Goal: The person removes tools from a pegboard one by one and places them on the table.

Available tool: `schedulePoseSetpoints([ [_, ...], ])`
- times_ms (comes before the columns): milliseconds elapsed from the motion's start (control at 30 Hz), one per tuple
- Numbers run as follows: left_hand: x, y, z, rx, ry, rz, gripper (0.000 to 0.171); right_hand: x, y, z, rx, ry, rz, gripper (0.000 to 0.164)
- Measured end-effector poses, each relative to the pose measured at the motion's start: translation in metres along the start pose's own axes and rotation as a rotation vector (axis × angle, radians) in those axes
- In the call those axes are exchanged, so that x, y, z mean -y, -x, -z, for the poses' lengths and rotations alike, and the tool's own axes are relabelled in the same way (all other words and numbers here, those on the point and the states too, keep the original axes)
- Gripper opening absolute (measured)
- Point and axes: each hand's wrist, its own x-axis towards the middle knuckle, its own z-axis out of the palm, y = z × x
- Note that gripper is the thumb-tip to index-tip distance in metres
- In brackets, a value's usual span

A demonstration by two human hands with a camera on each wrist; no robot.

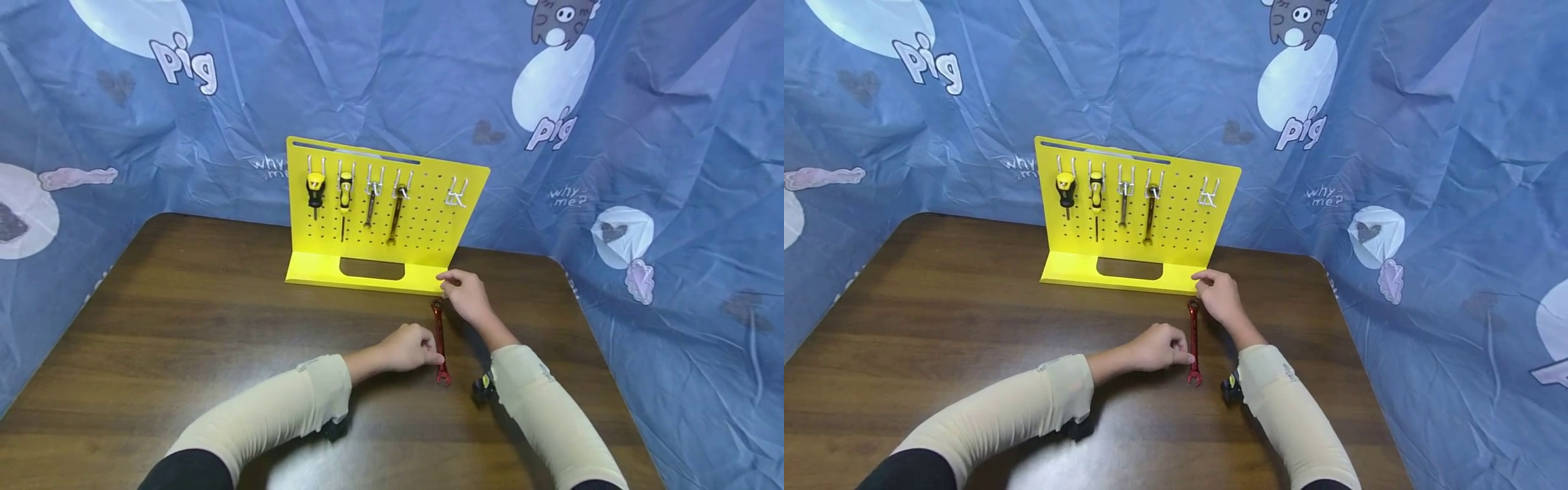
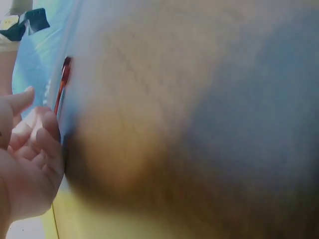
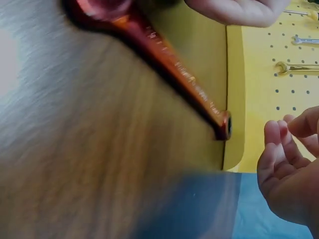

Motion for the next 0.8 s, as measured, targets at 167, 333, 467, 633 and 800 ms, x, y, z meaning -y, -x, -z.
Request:
schedulePoseSetpoints([
  [167,0.008,-0.006,0.015,-0.066,0.083,-0.027,0.015,0.011,-0.008,-0.003,-0.029,-0.078,0.061,0.020],
  [333,0.020,-0.014,0.039,-0.198,0.058,-0.037,0.007,0.028,-0.021,-0.005,-0.072,-0.090,0.099,0.021],
  [467,0.029,-0.020,0.061,-0.319,0.053,-0.013,0.005,0.044,-0.033,-0.005,-0.115,-0.109,0.119,0.024],
  [633,0.035,-0.028,0.088,-0.450,0.096,0.023,0.013,0.069,-0.048,-0.004,-0.153,-0.145,0.143,0.024],
  [800,0.040,-0.035,0.105,-0.483,0.127,0.058,0.026,0.096,-0.057,-0.004,-0.182,-0.149,0.192,0.023],
])
